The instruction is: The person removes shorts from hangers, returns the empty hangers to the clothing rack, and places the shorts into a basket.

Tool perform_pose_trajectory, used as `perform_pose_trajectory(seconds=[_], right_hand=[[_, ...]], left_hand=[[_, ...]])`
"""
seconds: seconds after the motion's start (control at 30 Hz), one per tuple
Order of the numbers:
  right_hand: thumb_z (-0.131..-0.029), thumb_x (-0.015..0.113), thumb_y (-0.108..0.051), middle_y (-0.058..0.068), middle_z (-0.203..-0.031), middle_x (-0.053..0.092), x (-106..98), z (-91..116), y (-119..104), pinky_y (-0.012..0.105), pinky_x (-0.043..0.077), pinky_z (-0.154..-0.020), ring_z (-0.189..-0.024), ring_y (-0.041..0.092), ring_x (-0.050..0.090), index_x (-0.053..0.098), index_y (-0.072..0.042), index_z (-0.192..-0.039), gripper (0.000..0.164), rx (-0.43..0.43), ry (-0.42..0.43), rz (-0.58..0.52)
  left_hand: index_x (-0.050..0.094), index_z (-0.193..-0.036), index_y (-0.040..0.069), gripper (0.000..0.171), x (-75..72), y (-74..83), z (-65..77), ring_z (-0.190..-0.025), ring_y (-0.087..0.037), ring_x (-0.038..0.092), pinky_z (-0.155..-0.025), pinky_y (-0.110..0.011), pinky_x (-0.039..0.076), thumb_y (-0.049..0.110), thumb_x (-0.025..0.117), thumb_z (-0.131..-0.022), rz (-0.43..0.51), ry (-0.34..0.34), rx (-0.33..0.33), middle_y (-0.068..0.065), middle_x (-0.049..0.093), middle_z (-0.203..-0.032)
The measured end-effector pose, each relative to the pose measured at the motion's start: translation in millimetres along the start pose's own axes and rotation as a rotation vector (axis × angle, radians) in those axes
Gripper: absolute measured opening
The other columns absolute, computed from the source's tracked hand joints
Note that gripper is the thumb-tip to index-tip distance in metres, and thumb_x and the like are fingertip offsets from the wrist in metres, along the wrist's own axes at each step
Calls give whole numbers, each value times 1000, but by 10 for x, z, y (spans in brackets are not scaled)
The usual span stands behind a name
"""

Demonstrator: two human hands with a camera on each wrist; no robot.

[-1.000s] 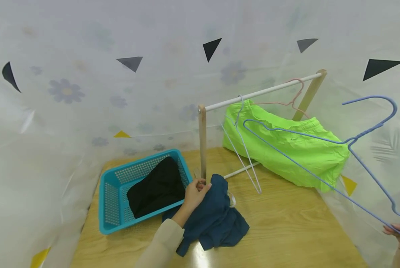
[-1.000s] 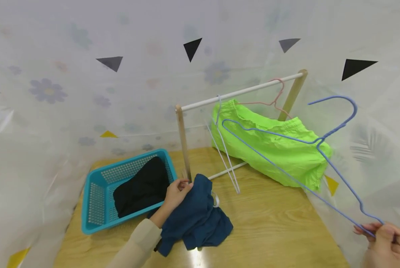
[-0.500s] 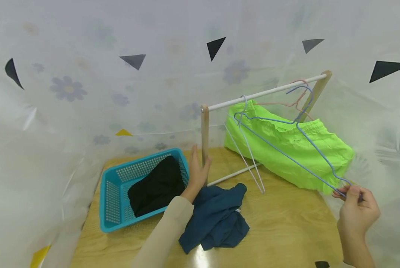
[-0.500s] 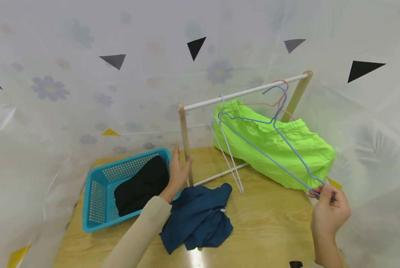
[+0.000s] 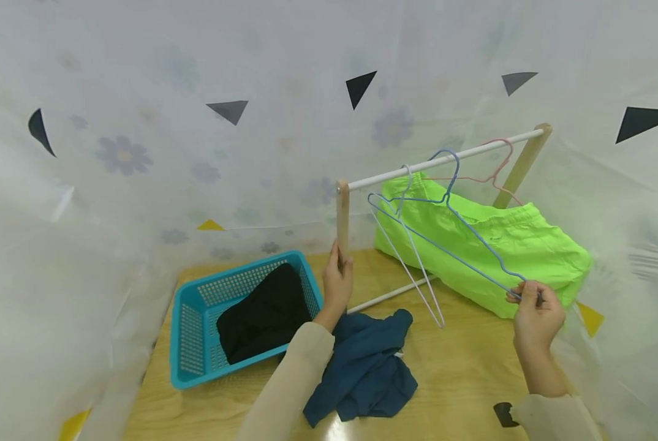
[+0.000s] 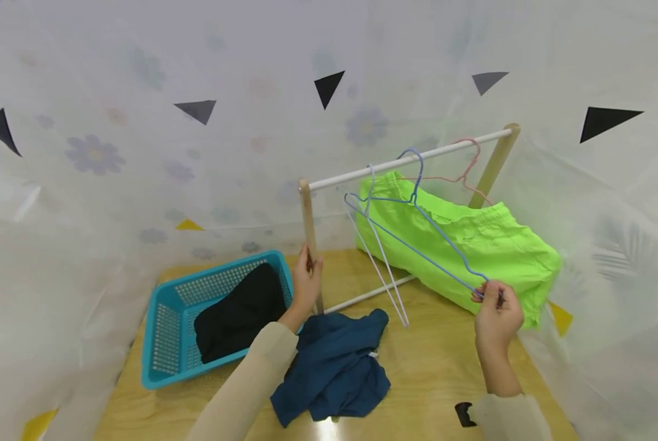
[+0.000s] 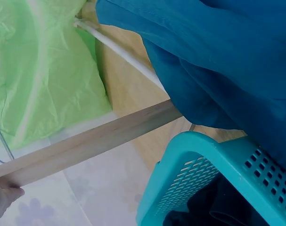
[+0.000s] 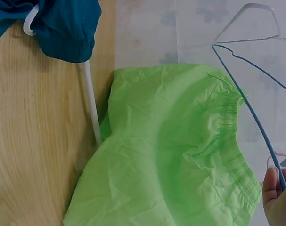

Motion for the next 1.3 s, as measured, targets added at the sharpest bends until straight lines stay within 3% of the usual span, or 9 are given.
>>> perform_pose_trajectory(seconds=[0.33,0.5,0.63,0.73,0.87,1.03,1.1,1.2,1.3], right_hand=[[-88,54,-5,1,-65,61,-43,-22,211,14,50,-51,-54,6,62,61,-4,-73,17,76,-32,-76],[-88,56,-14,-8,-71,65,-105,-79,239,12,48,-50,-62,1,61,62,-9,-81,11,204,-27,24],[-89,55,-20,-16,-80,56,-155,-75,167,6,39,-60,-77,-2,49,56,-19,-87,3,285,92,168],[-91,52,-17,-13,-90,46,-124,5,42,9,31,-67,-87,1,38,52,-22,-92,5,244,189,234],[-87,52,-4,-9,-95,48,87,315,-185,15,30,-72,-92,4,41,53,-17,-92,14,-12,234,154],[-78,53,13,1,-97,59,480,974,-176,18,37,-75,-93,12,51,51,13,-77,2,-439,-14,-26],[-80,56,7,8,-97,60,603,1246,-39,20,38,-80,-96,17,52,48,19,-78,15,-573,-161,-12],[-86,59,-14,18,-100,57,716,1585,283,25,36,-85,-97,24,49,54,14,-83,29,-674,-398,114],[-86,57,-40,23,-113,52,777,1820,706,37,37,-88,-104,32,45,57,3,-103,47,-673,-699,380]], left_hand=[[33,-135,-8,52,10,-19,14,-99,-36,58,-79,-44,50,14,50,-91,-20,11,-6,-27,52,-121],[35,-134,-8,51,23,-30,17,-88,-35,59,-72,-42,51,11,53,-90,-34,18,27,-27,56,-112],[36,-134,-6,50,26,-29,15,-86,-34,59,-71,-42,51,12,53,-90,-47,10,-4,-26,57,-108],[37,-134,-4,49,14,-21,7,-85,-33,58,-72,-42,51,14,52,-91,-52,2,-37,-24,58,-105],[37,-134,-4,49,4,-28,0,-85,-32,58,-72,-41,51,16,51,-91,-58,-3,-43,-24,58,-101],[38,-133,-6,50,6,-32,-12,-81,-32,57,-70,-41,50,14,53,-89,-63,12,-17,-25,58,-98],[38,-132,-6,49,2,-18,-18,-79,-32,57,-69,-41,50,12,53,-89,-56,14,-18,-25,58,-95],[40,-131,-6,46,-7,7,-21,-77,-32,56,-67,-40,50,10,53,-90,-48,18,-22,-24,58,-92],[42,-129,-6,45,-16,21,-22,-76,-31,57,-66,-38,50,11,54,-89,-59,24,-20,-23,58,-90]])
Point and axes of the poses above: each hand's wrist, its own z-axis away from the middle knuckle, its own x-axis out of the palm, y = z × x, the point moved 3 cm from there along -z, towards the middle knuckle
